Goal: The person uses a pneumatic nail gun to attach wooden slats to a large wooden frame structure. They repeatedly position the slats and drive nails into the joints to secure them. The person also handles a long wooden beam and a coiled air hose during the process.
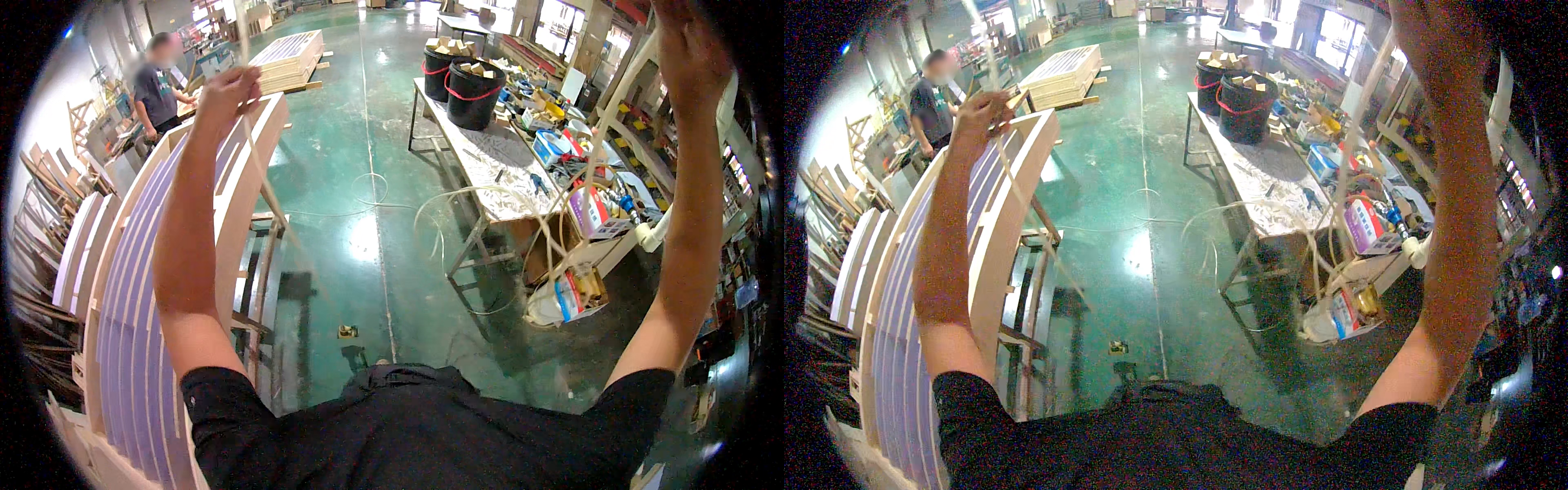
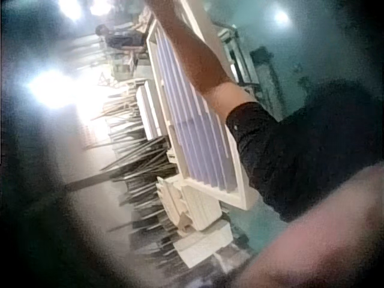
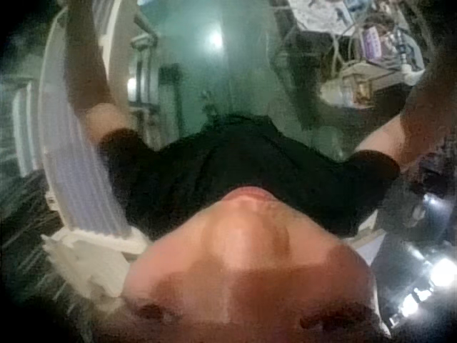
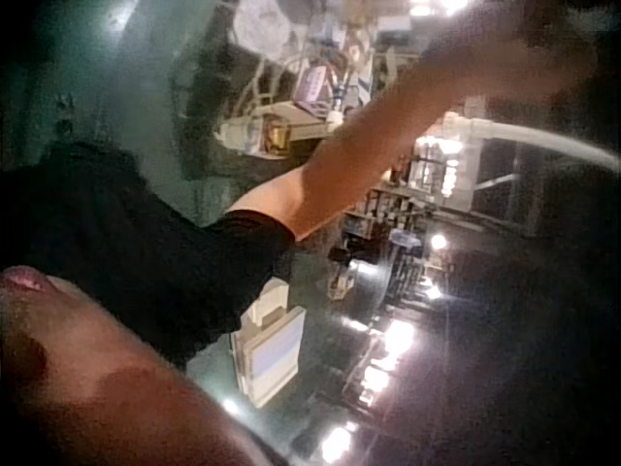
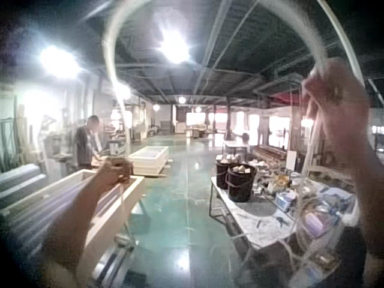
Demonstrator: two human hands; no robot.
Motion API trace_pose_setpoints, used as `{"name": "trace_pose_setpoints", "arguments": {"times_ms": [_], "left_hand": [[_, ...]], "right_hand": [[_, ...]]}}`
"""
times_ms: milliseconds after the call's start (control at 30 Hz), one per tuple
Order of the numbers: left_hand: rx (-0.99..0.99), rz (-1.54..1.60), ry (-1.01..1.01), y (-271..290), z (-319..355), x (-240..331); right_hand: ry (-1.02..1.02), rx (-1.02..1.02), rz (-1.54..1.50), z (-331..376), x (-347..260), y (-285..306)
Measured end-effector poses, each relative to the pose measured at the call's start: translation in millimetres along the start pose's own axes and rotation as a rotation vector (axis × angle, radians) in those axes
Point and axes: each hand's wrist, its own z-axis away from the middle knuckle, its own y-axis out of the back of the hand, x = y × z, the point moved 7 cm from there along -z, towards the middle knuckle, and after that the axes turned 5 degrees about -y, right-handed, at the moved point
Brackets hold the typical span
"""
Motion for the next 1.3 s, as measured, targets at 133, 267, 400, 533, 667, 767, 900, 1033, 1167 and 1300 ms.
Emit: {"name": "trace_pose_setpoints", "arguments": {"times_ms": [133, 267, 400, 533, 667, 767, 900, 1033, 1167, 1300], "left_hand": [[-0.638, -0.145, -0.274, -81.4, -5.1, 31.6], [-1.006, -0.496, -0.614, -179.4, -1.6, -6.1], [-0.83, -0.64, -0.512, -194.6, -28.8, -43.3], [-0.153, -0.303, -0.264, -116.7, -99.8, -70.5], [-0.008, 0.098, -0.084, -99.7, -97.5, -36.2], [0.093, 0.282, -0.027, -96.9, -83.5, 7.8], [-0.01, 0.254, -0.209, -108.9, -59.1, 81.2], [-0.07, 0.019, -0.375, -107.1, -51.6, 114.8], [-0.024, -0.033, -0.404, -86.5, -61.5, 111.8], [-0.167, 0.104, -0.338, -91.5, -50.0, 116.6]], "right_hand": [[-0.254, -0.117, 0.015, -7.1, -16.8, -4.8], [-0.421, -0.49, 0.235, -22.6, 17.0, -17.2], [-0.416, -0.818, 0.472, -6.7, 54.7, -32.7], [0.007, -0.899, 0.279, 16.5, 25.4, -39.0], [-0.37, -1.802, 0.55, 134.6, 34.5, -30.6], [-0.513, -1.991, 0.246, 216.8, 26.3, -23.8], [-1.164, -1.997, -0.102, 312.8, 42.4, -27.6], [-1.493, -1.561, -0.342, 391.5, 91.9, -41.7], [-1.332, -1.447, -0.44, 402.3, 105.9, -71.3], [-1.053, -1.693, -0.257, 403.7, 90.4, -73.5]]}}
